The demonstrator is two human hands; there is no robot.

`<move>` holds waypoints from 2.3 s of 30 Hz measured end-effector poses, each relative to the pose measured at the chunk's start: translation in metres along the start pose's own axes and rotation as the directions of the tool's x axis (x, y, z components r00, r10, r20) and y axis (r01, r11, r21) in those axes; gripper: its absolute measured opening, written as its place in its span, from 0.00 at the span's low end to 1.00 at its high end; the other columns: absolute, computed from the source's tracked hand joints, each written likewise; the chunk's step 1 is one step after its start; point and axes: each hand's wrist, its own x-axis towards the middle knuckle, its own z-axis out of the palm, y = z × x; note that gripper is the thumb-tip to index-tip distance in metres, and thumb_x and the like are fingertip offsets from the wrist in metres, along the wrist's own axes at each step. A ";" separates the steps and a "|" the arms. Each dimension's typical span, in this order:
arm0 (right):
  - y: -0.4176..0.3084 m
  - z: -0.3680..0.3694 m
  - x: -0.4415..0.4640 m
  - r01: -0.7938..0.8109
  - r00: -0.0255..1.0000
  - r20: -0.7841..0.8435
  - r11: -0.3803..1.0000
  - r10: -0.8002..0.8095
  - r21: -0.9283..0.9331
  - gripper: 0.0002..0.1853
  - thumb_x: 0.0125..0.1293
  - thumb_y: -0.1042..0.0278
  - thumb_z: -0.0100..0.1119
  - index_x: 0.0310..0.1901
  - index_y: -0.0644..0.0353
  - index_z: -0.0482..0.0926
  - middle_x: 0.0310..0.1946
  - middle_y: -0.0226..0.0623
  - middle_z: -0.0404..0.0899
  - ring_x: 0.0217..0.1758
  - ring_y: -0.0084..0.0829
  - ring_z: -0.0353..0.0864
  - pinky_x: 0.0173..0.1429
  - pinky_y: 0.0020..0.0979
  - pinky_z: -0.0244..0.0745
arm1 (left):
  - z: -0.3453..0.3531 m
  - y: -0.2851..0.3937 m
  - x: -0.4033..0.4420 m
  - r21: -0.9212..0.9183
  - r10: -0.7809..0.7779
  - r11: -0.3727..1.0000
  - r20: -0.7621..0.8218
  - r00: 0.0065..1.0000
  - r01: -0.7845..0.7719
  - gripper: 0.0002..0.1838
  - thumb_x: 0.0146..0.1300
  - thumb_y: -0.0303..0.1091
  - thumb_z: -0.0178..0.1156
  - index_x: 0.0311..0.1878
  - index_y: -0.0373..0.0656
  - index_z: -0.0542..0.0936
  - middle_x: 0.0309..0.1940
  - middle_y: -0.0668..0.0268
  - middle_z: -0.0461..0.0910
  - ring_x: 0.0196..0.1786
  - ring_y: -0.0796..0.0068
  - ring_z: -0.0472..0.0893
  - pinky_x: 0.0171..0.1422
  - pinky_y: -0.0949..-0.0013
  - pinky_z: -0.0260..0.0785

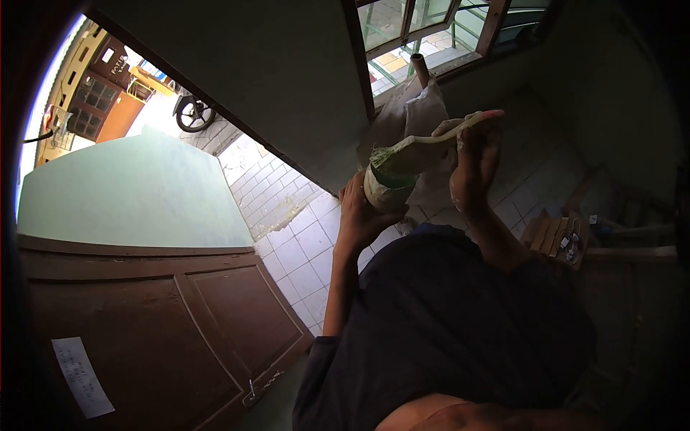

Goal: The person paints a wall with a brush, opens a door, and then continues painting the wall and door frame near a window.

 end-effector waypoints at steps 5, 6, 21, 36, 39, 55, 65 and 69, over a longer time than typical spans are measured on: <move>0.027 -0.011 0.004 -0.263 0.955 -0.123 0.962 0.271 0.078 0.12 0.84 0.63 0.59 0.55 0.63 0.76 0.40 0.33 0.83 0.42 0.20 0.81 0.47 0.26 0.76 | 0.001 -0.005 -0.004 -0.112 -0.032 0.993 -0.032 0.999 0.028 0.49 0.41 0.43 0.87 0.69 0.43 0.76 0.58 0.58 0.84 0.67 0.53 0.79 0.78 0.51 0.58; 0.030 -0.011 0.003 -0.363 0.906 -0.186 0.924 0.381 0.121 0.12 0.83 0.62 0.61 0.55 0.63 0.77 0.40 0.33 0.83 0.40 0.20 0.82 0.44 0.26 0.75 | 0.001 -0.006 -0.006 -0.126 -0.036 0.992 -0.042 0.998 0.031 0.49 0.41 0.43 0.87 0.69 0.43 0.76 0.58 0.58 0.84 0.67 0.53 0.79 0.78 0.51 0.58; 0.068 0.000 -0.035 -0.751 0.566 0.309 0.322 0.764 0.577 0.13 0.81 0.66 0.61 0.60 0.64 0.81 0.49 0.40 0.87 0.53 0.33 0.89 0.63 0.36 0.86 | -0.024 -0.020 -0.028 -0.119 -0.105 0.989 -0.165 0.981 0.086 0.48 0.44 0.44 0.86 0.69 0.42 0.76 0.61 0.57 0.82 0.69 0.51 0.77 0.78 0.50 0.61; 0.120 0.019 -0.047 -0.667 0.722 0.302 0.508 0.623 0.545 0.13 0.76 0.72 0.68 0.58 0.65 0.84 0.55 0.47 0.88 0.61 0.40 0.90 0.74 0.38 0.84 | -0.032 -0.076 -0.044 -0.071 -0.083 0.995 -0.244 0.966 0.067 0.42 0.48 0.38 0.87 0.65 0.38 0.76 0.57 0.55 0.86 0.60 0.59 0.87 0.65 0.56 0.80; 0.111 0.050 -0.027 -0.509 0.860 0.210 0.766 0.465 0.391 0.12 0.73 0.74 0.71 0.56 0.64 0.85 0.55 0.44 0.88 0.61 0.40 0.90 0.68 0.37 0.87 | -0.037 -0.079 -0.038 -0.113 -0.163 0.984 -0.279 0.946 0.137 0.42 0.47 0.40 0.87 0.65 0.39 0.78 0.56 0.56 0.86 0.60 0.54 0.85 0.67 0.53 0.76; 0.209 0.165 0.051 0.557 0.517 0.775 0.830 -0.363 0.018 0.22 0.57 0.83 0.79 0.52 0.65 0.80 0.43 0.45 0.85 0.41 0.44 0.91 0.43 0.39 0.89 | -0.069 -0.104 -0.009 -0.169 -0.275 0.961 -0.644 0.714 0.218 0.38 0.47 0.37 0.88 0.61 0.40 0.80 0.51 0.56 0.85 0.54 0.49 0.86 0.60 0.49 0.78; 0.184 0.192 0.129 0.668 0.442 0.782 0.743 -0.440 0.041 0.37 0.46 0.89 0.78 0.59 0.59 0.74 0.50 0.48 0.86 0.51 0.50 0.91 0.51 0.45 0.90 | -0.108 -0.133 -0.018 -0.086 -0.303 0.945 -0.601 0.739 0.316 0.46 0.45 0.39 0.89 0.68 0.43 0.76 0.60 0.54 0.81 0.65 0.44 0.77 0.70 0.43 0.70; 0.201 0.187 0.086 0.597 0.346 0.887 0.801 -0.305 0.043 0.23 0.59 0.83 0.71 0.57 0.63 0.80 0.47 0.46 0.85 0.50 0.45 0.91 0.49 0.39 0.89 | -0.119 -0.138 -0.013 -0.158 -0.308 0.951 -0.559 0.770 0.265 0.46 0.45 0.38 0.89 0.68 0.42 0.77 0.60 0.54 0.82 0.65 0.45 0.77 0.70 0.45 0.71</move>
